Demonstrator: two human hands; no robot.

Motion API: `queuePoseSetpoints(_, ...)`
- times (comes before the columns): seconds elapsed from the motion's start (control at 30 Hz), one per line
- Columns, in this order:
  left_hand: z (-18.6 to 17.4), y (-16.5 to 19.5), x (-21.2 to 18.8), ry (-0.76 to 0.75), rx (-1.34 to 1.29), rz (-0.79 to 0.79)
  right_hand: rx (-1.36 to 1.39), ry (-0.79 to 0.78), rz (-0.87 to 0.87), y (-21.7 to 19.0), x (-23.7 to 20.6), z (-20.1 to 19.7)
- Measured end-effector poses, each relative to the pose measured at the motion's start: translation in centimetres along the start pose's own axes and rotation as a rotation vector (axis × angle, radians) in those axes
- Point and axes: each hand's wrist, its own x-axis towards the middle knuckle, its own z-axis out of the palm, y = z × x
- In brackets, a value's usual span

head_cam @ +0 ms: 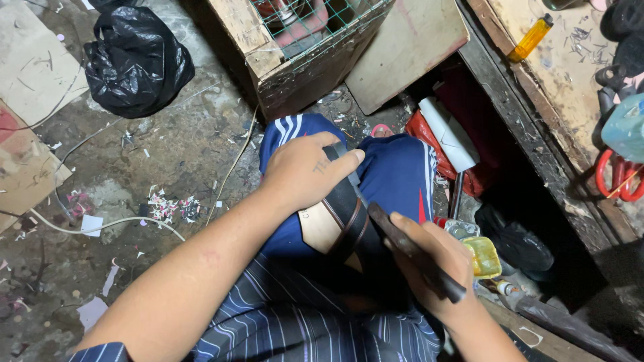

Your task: The person sits on the floor holding a shoe on a wooden last, presses and burnishes the sole edge with a wooden-handled tool, then dips a thin stick into a container of glue and applies it along the sole edge of the shoe.

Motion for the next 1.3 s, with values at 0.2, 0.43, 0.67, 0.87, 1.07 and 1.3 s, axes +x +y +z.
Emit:
queuePoseSetpoints(0.2, 0.1, 0.0, 0.1, 0.008, -0.020, 0.052, 0.031, 0.017, -0.006, 0.5, 0.8, 0.9)
queuePoseSetpoints(0.43, -0.1, -0.1, 0.3, -0.010, 0.010, 0.009, 0.067, 0.001, 0.051, 0.2, 0.3, 0.4)
queuePoseSetpoints(0.67, -0.2, -0.1, 0.3, 0.004, 0.007, 0.015, 0.067, 0.010, 0.020, -0.1, -0.2, -0.3)
queuePoseSetpoints(0.87, -0.1, 0.1, 0.3, -0.019, 0.001, -0.010, -0.072, -0.023, 0.079, 0.7, -0.8, 0.5)
queuePoseSetpoints(1.07, 0.5, -0.2, 0.3, -0.027, -0.014, 0.004, -0.257, -0.175, 0.031, 1.6, -1.8, -0.2)
queuePoseSetpoints(1.3, -2.7, 0.2, 4.0, 0.000, 0.155, 0.193, 0.019, 0.055, -0.064, -0.3, 0.8, -0.7)
